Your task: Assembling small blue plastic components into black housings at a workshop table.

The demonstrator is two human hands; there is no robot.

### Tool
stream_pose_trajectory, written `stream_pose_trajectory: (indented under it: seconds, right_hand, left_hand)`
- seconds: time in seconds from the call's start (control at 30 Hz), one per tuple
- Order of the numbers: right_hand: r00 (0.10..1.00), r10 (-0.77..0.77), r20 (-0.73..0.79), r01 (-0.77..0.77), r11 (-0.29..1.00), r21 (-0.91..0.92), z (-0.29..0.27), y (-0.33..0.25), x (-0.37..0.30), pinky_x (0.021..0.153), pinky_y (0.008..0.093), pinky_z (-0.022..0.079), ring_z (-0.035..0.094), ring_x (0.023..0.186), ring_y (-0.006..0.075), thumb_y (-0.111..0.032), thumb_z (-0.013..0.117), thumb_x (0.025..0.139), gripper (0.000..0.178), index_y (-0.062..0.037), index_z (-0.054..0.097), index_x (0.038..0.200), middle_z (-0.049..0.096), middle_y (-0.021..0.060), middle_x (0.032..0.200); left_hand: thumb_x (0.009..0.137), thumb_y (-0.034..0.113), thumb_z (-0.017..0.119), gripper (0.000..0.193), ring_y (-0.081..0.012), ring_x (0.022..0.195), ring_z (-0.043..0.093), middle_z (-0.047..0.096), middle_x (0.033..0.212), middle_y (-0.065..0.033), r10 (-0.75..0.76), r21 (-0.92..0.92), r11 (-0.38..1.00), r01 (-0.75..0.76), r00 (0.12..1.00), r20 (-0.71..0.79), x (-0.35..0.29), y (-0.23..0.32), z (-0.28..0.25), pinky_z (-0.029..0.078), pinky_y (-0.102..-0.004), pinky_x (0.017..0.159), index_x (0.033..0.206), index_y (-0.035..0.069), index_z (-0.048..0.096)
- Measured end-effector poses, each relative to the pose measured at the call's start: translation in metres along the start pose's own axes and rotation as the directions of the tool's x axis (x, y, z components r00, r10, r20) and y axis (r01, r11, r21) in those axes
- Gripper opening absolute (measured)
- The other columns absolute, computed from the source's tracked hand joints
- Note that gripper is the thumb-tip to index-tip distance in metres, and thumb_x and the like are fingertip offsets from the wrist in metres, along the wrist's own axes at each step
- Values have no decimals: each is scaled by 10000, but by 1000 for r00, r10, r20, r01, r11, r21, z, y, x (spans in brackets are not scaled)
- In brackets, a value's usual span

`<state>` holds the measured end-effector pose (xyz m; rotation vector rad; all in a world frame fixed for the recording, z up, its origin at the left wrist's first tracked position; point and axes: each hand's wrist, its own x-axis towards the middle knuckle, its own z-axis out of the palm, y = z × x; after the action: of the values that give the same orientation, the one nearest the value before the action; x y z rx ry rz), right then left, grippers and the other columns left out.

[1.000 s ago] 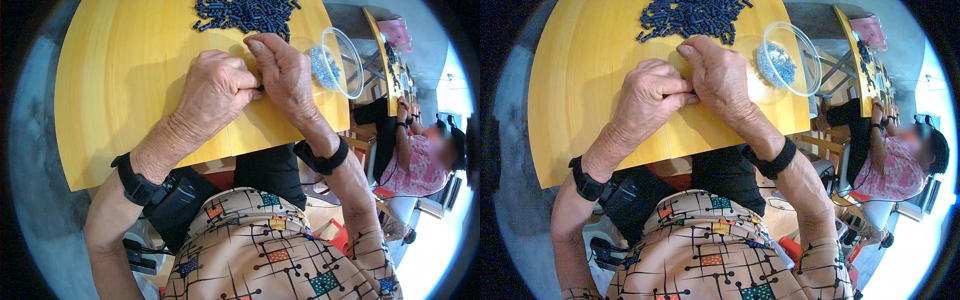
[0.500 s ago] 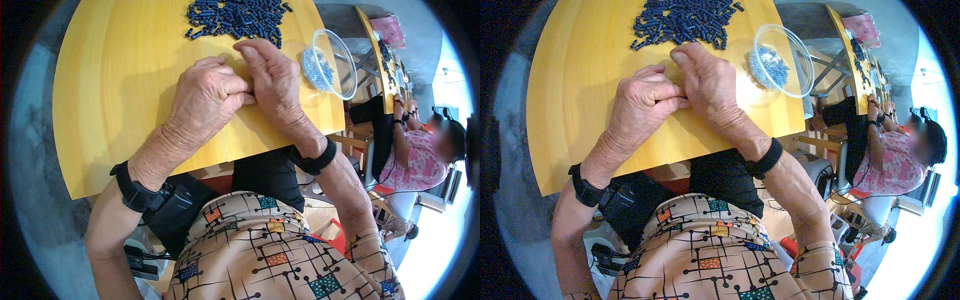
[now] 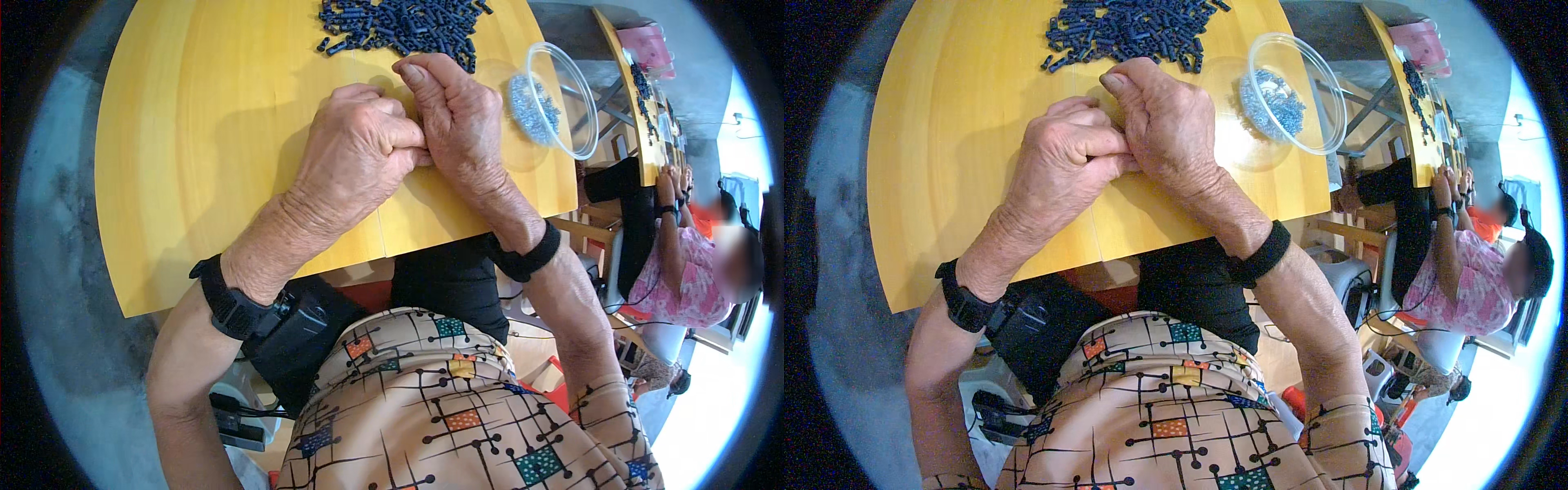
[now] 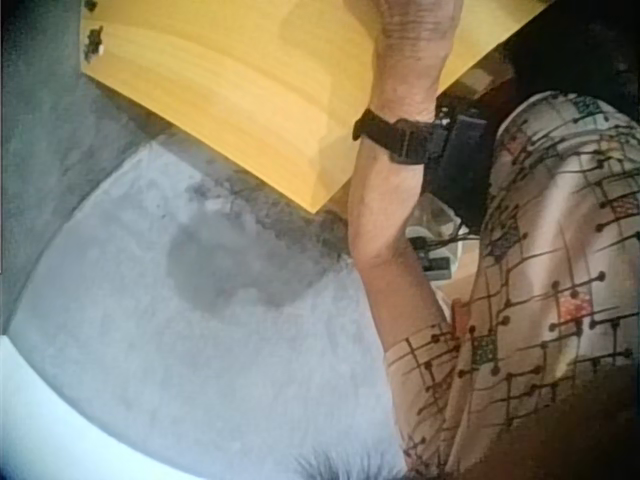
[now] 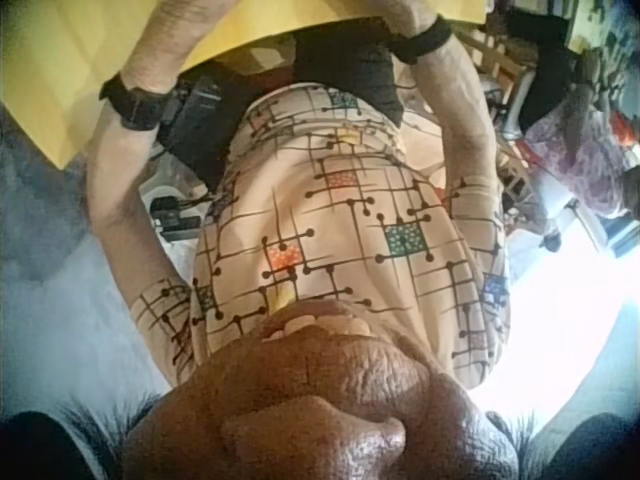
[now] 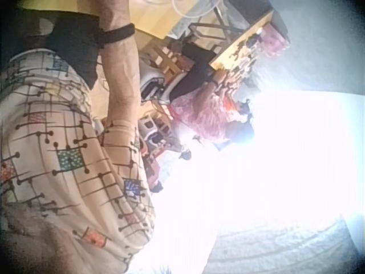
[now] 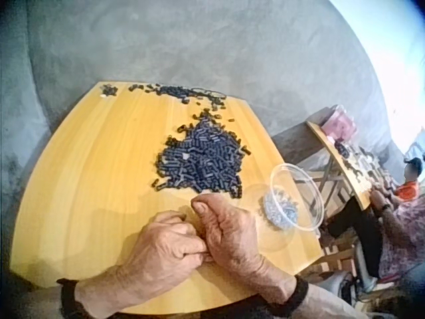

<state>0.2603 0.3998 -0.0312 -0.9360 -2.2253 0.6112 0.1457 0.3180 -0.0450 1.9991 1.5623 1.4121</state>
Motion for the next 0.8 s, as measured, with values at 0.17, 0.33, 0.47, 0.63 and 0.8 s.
stream_pose_trajectory:
  seconds: [0.17,0.33,0.47,0.63,0.8]
  right_hand:
    - [998,-55,4,55,996,-65,3,1,-2,533,404,489,616,619,333,-248,580,853,154,-96,602,867,634,138,711]
    - [995,-100,-5,99,988,-115,4,4,-2,509,393,483,615,602,320,-248,588,848,150,-98,583,840,633,128,704]
    - [995,-105,-3,104,988,-116,5,7,0,505,408,475,612,589,320,-253,588,849,158,-101,574,808,618,129,676]
    - [981,195,19,-192,942,275,4,6,1,548,375,454,600,591,251,-219,566,874,177,-50,613,857,580,170,650]
    - [950,309,48,-293,828,479,-1,6,14,507,283,414,476,528,128,-232,536,907,248,-11,631,851,534,50,573]
  left_hand:
    - [594,37,708,78,-256,685,557,575,626,-73,0,10,1000,0,1000,11,-2,-3,3,456,-349,656,646,40,650]
    - [596,115,714,72,-255,683,557,566,601,-47,7,85,996,-2,999,-53,0,-1,6,444,-381,705,635,77,667]
    - [613,114,712,68,-254,695,564,568,628,-49,-2,99,995,4,1000,-21,0,-1,5,439,-384,740,638,75,662]
    - [643,110,703,65,-237,687,563,568,635,-51,5,80,997,-4,1000,-17,-1,0,7,416,-382,814,637,71,651]
    - [648,112,700,54,-237,677,561,574,620,-49,10,61,998,-10,1000,15,2,-1,5,408,-385,827,654,76,659]
